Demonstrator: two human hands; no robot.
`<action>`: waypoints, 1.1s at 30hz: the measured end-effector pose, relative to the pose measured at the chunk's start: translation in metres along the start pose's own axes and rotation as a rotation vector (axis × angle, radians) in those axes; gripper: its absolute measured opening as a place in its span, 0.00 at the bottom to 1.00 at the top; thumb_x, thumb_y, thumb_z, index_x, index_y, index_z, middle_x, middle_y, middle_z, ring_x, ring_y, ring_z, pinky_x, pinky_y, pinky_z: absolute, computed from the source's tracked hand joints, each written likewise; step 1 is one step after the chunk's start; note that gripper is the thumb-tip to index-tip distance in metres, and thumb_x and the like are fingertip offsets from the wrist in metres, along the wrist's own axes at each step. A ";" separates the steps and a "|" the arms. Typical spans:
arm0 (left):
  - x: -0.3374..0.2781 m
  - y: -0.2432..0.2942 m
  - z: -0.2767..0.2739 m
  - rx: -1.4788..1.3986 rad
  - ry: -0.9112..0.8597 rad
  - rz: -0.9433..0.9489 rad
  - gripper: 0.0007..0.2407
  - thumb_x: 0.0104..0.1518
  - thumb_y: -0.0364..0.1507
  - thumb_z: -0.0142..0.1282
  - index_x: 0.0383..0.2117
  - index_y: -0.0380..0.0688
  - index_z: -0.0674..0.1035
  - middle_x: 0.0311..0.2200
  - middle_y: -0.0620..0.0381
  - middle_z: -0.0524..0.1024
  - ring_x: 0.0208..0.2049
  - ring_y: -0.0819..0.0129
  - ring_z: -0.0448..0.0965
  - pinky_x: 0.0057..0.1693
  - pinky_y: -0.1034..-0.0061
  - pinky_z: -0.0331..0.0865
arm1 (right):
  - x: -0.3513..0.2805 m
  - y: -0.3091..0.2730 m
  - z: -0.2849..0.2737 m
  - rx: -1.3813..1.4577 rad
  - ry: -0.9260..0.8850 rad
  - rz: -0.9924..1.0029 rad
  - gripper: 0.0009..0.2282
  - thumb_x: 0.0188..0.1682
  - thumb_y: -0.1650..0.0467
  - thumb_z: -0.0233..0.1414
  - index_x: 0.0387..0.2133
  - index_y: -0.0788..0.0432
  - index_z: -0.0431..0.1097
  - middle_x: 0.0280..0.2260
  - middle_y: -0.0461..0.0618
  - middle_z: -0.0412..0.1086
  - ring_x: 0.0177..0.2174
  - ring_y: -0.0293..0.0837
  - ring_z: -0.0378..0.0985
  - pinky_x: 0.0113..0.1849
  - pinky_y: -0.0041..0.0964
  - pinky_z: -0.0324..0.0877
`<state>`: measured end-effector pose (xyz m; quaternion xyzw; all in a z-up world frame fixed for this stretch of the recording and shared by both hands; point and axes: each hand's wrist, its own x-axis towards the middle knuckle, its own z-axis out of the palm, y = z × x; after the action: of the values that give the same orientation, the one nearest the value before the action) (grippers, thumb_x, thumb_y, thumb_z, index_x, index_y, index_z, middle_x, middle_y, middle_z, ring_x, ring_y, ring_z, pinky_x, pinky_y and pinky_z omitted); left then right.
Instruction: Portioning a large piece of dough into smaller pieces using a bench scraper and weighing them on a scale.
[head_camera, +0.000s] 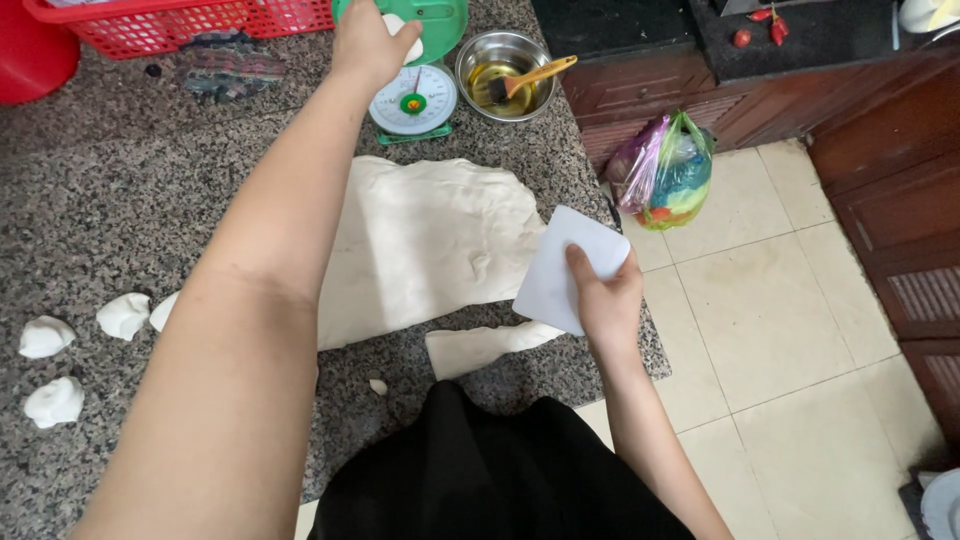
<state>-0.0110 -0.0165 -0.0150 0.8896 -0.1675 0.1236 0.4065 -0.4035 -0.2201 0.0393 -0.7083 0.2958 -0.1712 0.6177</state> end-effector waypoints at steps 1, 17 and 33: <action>0.000 0.004 -0.002 0.036 -0.038 -0.063 0.24 0.56 0.37 0.73 0.50 0.33 0.74 0.49 0.38 0.78 0.51 0.43 0.78 0.56 0.58 0.71 | 0.000 0.001 -0.001 0.006 0.000 0.001 0.15 0.49 0.72 0.59 0.47 0.66 0.68 0.40 0.54 0.78 0.37 0.41 0.81 0.40 0.35 0.77; -0.275 0.003 -0.136 -0.383 0.550 -0.192 0.26 0.48 0.21 0.71 0.52 0.43 0.67 0.48 0.55 0.69 0.50 0.67 0.73 0.58 0.71 0.72 | -0.018 0.003 0.030 -0.027 -0.172 -0.049 0.13 0.50 0.72 0.60 0.45 0.65 0.68 0.39 0.50 0.77 0.36 0.39 0.80 0.38 0.33 0.76; -0.524 -0.088 -0.214 0.210 0.414 -0.663 0.27 0.58 0.31 0.65 0.60 0.24 0.68 0.58 0.31 0.66 0.60 0.39 0.65 0.67 0.54 0.60 | -0.079 0.010 0.086 -0.231 -0.446 -0.049 0.16 0.50 0.71 0.58 0.48 0.66 0.68 0.37 0.55 0.77 0.32 0.43 0.81 0.32 0.36 0.78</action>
<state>-0.4728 0.3048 -0.1246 0.8885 0.2273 0.1788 0.3564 -0.4137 -0.1048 0.0239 -0.8014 0.1527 0.0092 0.5783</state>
